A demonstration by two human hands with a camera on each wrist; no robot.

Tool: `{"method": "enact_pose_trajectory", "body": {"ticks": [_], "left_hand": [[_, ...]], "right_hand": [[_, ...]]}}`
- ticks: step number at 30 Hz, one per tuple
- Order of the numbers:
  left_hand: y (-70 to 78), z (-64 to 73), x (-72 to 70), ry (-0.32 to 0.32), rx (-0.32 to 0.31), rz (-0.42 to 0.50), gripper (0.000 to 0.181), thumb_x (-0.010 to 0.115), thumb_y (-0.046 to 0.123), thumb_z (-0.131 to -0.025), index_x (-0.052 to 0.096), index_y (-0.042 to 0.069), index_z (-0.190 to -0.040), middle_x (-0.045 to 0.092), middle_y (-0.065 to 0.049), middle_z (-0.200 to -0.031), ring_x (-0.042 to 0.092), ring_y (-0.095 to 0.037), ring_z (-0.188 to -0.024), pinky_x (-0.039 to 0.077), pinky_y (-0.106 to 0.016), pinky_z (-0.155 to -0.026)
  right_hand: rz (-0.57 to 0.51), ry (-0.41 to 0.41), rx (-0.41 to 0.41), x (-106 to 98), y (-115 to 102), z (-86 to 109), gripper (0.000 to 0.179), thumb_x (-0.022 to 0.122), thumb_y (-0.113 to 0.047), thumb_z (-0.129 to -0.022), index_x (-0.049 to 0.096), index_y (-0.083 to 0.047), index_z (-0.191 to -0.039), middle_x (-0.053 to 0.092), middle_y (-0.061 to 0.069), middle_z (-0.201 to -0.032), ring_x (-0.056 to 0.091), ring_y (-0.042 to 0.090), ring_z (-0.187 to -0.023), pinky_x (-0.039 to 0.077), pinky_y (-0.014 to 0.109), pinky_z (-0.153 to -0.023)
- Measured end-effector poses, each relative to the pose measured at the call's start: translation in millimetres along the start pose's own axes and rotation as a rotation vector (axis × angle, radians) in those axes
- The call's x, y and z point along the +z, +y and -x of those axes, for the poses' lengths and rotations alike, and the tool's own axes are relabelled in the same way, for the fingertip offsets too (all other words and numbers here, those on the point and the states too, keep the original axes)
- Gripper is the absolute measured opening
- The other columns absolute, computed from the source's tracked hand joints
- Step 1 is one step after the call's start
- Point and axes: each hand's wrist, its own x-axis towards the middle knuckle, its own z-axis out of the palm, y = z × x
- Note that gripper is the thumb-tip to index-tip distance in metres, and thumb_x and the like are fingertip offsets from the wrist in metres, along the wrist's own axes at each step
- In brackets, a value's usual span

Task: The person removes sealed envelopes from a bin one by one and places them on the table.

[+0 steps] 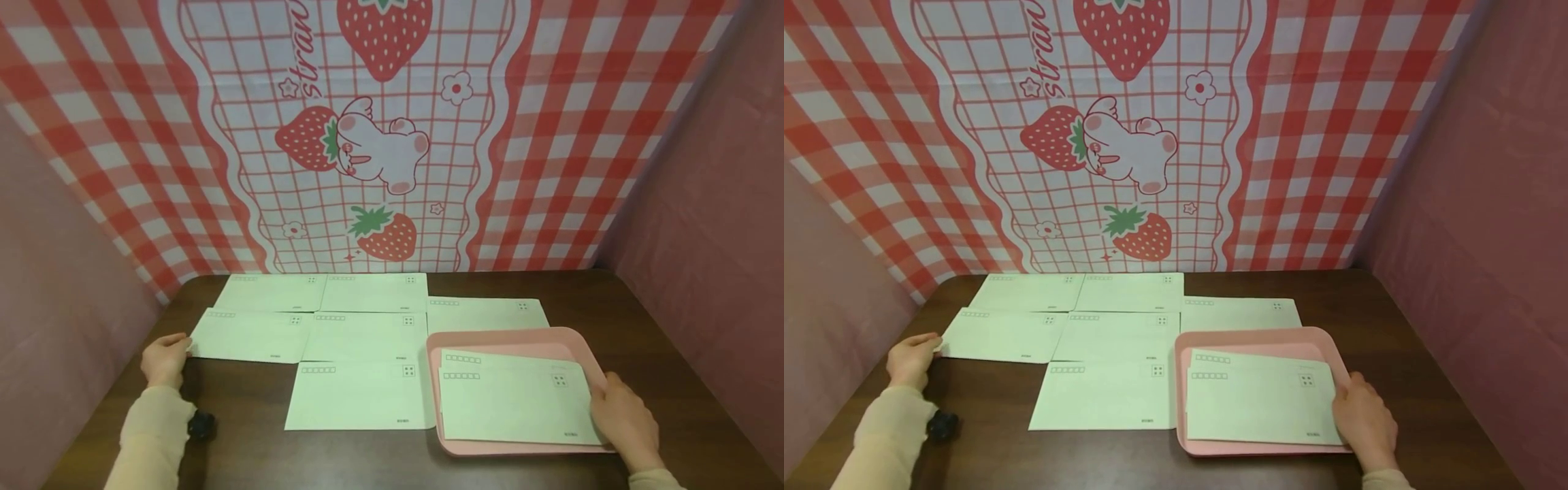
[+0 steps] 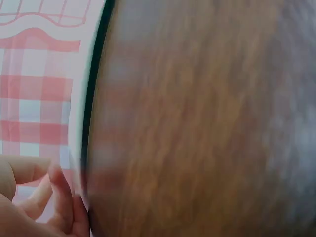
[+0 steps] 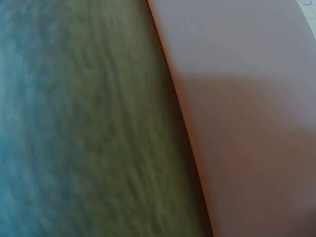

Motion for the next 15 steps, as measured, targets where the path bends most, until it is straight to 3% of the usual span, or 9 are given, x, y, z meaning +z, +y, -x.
{"method": "enact_pose_trajectory", "body": {"ticks": [3,4,8,12,15], "left_hand": [[3.8,2.9,6.7,0.015,-0.038,0.036,0.043,0.053,0.014,-0.085,0.049,-0.008,-0.122,0.054,-0.015,-0.097,0.046,0.000,-0.050,0.037,-0.017,-0.051],[5.9,4.8,10.1,0.025,-0.046,0.052,0.044,0.052,0.013,-0.085,0.048,-0.008,-0.123,0.053,-0.017,-0.098,0.045,0.000,-0.050,0.037,-0.017,-0.051],[19.3,16.4,29.5,0.043,-0.037,0.145,0.045,0.050,0.010,-0.086,0.041,-0.007,-0.127,0.051,-0.011,-0.094,0.045,0.002,-0.051,0.037,-0.016,-0.050],[40.0,40.8,58.7,-0.011,0.122,0.140,0.039,0.050,0.012,-0.087,0.044,-0.003,-0.123,0.053,-0.006,-0.092,0.050,-0.001,-0.059,0.039,-0.017,-0.055],[58.0,71.9,86.1,-0.157,0.293,0.102,0.033,0.051,0.014,-0.089,0.049,0.001,-0.119,0.055,-0.010,-0.093,0.055,-0.012,-0.070,0.042,-0.023,-0.061]], "right_hand": [[0.002,-0.005,0.011,-0.4,-1.2,0.0,0.050,0.032,-0.026,-0.094,0.029,0.011,-0.127,0.041,0.038,-0.117,0.046,0.056,-0.097,0.040,0.057,-0.068],[0.002,-0.007,0.011,-0.8,-1.4,0.2,0.049,0.032,-0.026,-0.094,0.030,0.011,-0.126,0.041,0.038,-0.117,0.046,0.055,-0.097,0.040,0.057,-0.067],[0.003,-0.006,0.006,-1.5,-2.1,1.7,0.048,0.031,-0.026,-0.095,0.031,0.011,-0.125,0.042,0.037,-0.116,0.046,0.055,-0.096,0.041,0.056,-0.067],[0.002,-0.003,0.005,-0.9,-0.5,3.4,0.047,0.032,-0.026,-0.095,0.031,0.010,-0.125,0.043,0.038,-0.115,0.047,0.056,-0.095,0.040,0.056,-0.066],[0.002,0.003,0.001,-1.2,1.1,4.5,0.047,0.032,-0.026,-0.095,0.032,0.010,-0.125,0.043,0.037,-0.115,0.047,0.056,-0.095,0.040,0.055,-0.065]]}}
